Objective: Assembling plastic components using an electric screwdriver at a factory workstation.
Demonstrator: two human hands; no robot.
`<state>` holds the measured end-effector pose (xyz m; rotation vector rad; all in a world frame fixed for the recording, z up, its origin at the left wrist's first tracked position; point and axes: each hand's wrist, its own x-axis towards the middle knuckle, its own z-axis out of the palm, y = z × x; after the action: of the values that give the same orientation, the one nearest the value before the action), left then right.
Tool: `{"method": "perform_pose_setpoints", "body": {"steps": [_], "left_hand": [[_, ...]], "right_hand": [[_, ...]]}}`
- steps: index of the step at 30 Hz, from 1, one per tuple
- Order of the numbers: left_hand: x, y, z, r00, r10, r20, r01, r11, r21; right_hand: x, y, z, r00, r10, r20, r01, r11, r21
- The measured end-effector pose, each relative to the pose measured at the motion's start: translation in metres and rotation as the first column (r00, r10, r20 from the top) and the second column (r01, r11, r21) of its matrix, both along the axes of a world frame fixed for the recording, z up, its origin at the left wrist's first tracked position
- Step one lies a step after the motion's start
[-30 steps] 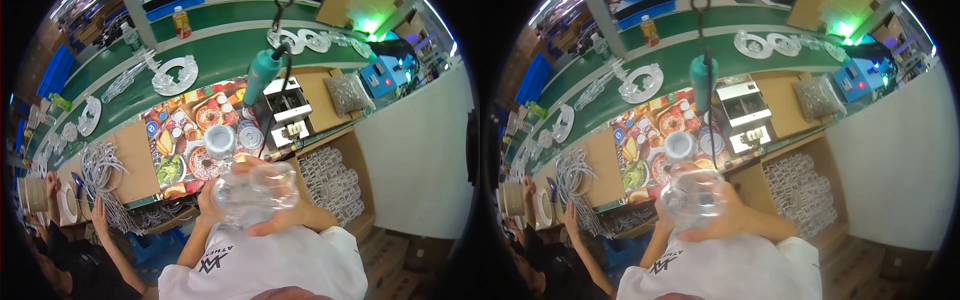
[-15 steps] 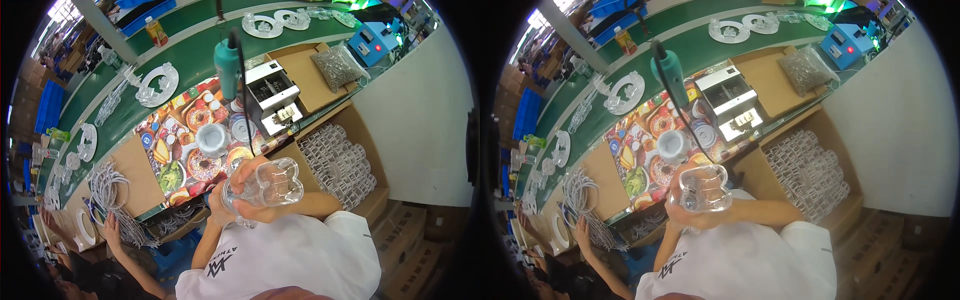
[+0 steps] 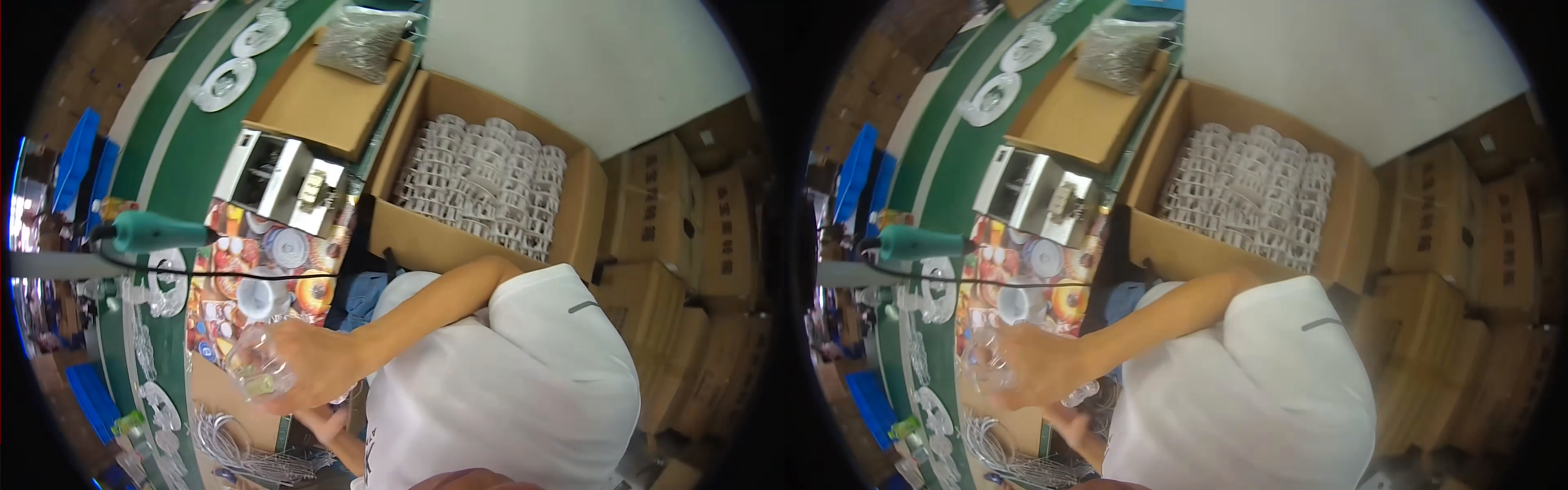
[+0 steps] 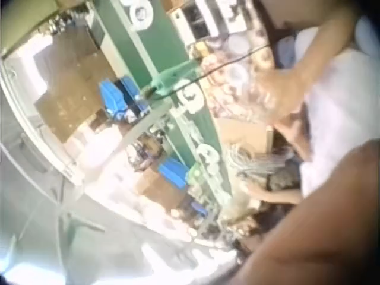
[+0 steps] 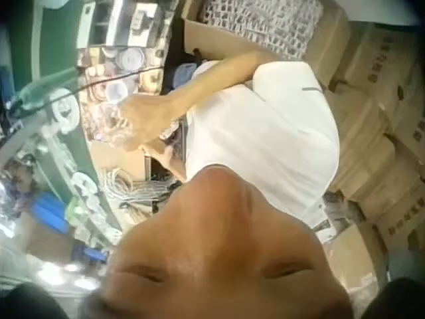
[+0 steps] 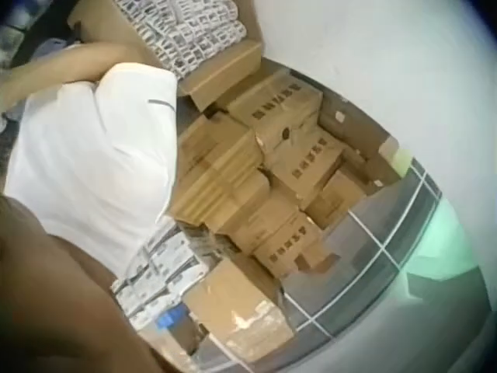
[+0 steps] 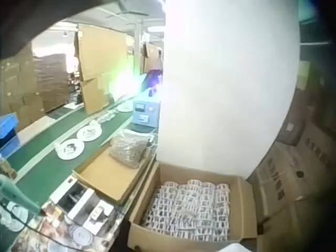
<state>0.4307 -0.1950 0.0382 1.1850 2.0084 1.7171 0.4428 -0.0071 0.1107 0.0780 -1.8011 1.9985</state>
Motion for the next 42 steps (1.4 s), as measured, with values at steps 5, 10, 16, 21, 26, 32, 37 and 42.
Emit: {"method": "perform_pose_setpoints", "body": {"steps": [5, 10, 16, 21, 26, 32, 37, 42], "left_hand": [[0.014, 0.007, 0.046, 0.957, 0.291, -0.008, -0.287, 0.938, -0.193], [0.003, -0.008, 0.021, 0.906, 0.424, 0.001, -0.408, 0.872, -0.271], [-0.006, 0.014, 0.044, 0.896, 0.373, 0.242, -0.307, 0.912, -0.272], [-0.011, 0.006, 0.038, 0.862, 0.326, 0.388, -0.333, 0.942, -0.053], [-0.017, 0.014, 0.037, 0.908, 0.217, 0.359, -0.264, 0.961, 0.086], [-0.008, 0.029, 0.034, 0.902, 0.179, 0.393, -0.249, 0.959, 0.134], [-0.002, 0.043, 0.035, 0.913, 0.212, 0.348, -0.27, 0.955, 0.126], [-0.001, 0.059, 0.032, 0.97, 0.101, 0.22, -0.139, 0.976, 0.168]], "right_hand": [[0.011, -0.039, -0.026, 0.997, -0.069, 0.02, 0.059, 0.947, 0.316], [0.026, -0.037, -0.024, 0.989, -0.138, 0.061, 0.094, 0.881, 0.464], [0.091, 0.107, -0.043, 0.924, 0.108, 0.366, -0.207, 0.948, 0.242], [0.208, 0.238, -0.203, 0.584, -0.74, 0.333, 0.085, 0.464, 0.882], [0.276, 0.275, -0.279, 0.678, -0.683, 0.27, -0.201, 0.182, 0.963], [0.286, 0.287, -0.31, 0.555, -0.802, 0.222, -0.244, 0.098, 0.965], [0.286, 0.289, -0.286, 0.561, -0.823, 0.086, -0.137, 0.01, 0.99], [0.261, 0.275, -0.208, 0.491, -0.84, -0.231, 0.162, -0.173, 0.972]]}}
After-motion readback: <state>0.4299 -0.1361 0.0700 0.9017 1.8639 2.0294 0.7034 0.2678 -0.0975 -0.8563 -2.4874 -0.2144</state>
